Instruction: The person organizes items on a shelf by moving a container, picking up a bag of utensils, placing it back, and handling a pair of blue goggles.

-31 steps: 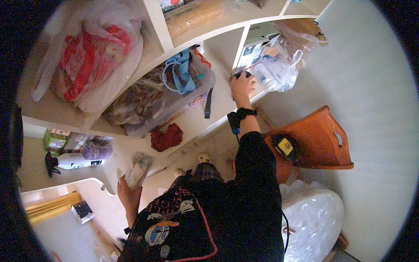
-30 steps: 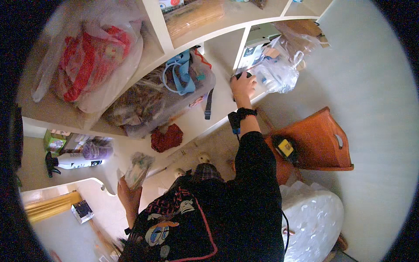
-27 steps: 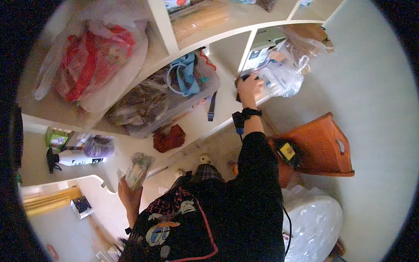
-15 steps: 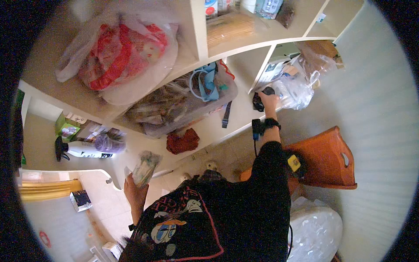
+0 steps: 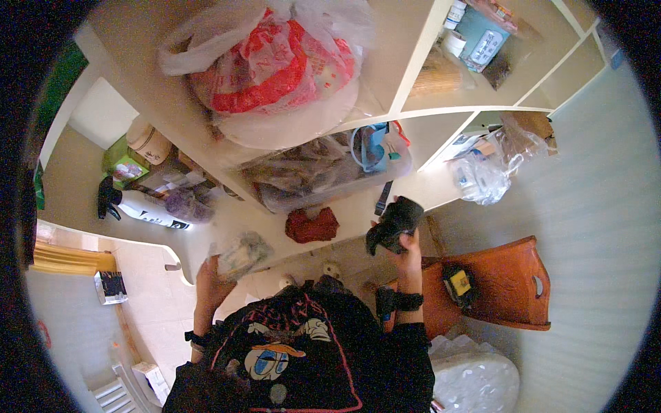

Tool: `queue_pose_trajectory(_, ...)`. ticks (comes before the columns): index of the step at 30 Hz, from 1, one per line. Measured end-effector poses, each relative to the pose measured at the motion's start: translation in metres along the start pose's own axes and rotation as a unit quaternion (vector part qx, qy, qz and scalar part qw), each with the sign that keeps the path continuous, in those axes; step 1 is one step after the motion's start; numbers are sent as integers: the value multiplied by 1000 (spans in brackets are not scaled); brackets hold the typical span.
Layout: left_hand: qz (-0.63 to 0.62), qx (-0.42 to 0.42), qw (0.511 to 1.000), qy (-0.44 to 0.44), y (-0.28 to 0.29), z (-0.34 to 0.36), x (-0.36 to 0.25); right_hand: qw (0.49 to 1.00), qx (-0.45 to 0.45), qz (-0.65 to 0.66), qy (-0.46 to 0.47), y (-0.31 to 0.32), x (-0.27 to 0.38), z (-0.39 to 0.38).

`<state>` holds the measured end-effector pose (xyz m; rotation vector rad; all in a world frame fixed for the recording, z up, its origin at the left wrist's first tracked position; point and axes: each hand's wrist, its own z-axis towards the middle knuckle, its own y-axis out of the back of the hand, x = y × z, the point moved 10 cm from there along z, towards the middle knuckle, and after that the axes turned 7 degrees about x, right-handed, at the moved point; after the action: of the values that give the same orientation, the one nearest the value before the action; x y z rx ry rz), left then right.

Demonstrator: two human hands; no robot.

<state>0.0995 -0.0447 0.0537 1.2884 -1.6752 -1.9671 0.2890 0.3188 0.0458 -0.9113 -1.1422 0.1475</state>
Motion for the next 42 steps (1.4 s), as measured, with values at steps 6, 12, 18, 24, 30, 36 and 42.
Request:
queue_pose_trajectory(6,-72,51,972,-218,19,8,-82,980,71,-163,-92,-46,-58,7)
queue_pose_trajectory(12,-222,172,922,-266,37,8,-128,966,103,-168,-169,-99,-116,13)
queue_pose_trajectory(18,-188,202,932,-236,25,2,-109,951,204,-153,-174,-147,-128,2)
queue_pose_trajectory(24,-188,192,928,-259,29,-4,-100,924,288,-206,-145,-174,-120,8)
queue_pose_trajectory(30,-210,197,928,-236,20,-9,-94,877,324,-329,-136,-193,-133,3)
queue_pose_trajectory(36,-249,174,932,-197,22,-15,-63,883,323,-235,-245,-197,-180,-8)
queue_pose_trajectory(42,-292,121,948,-48,35,-23,-10,900,306,-164,-262,-231,-224,1)
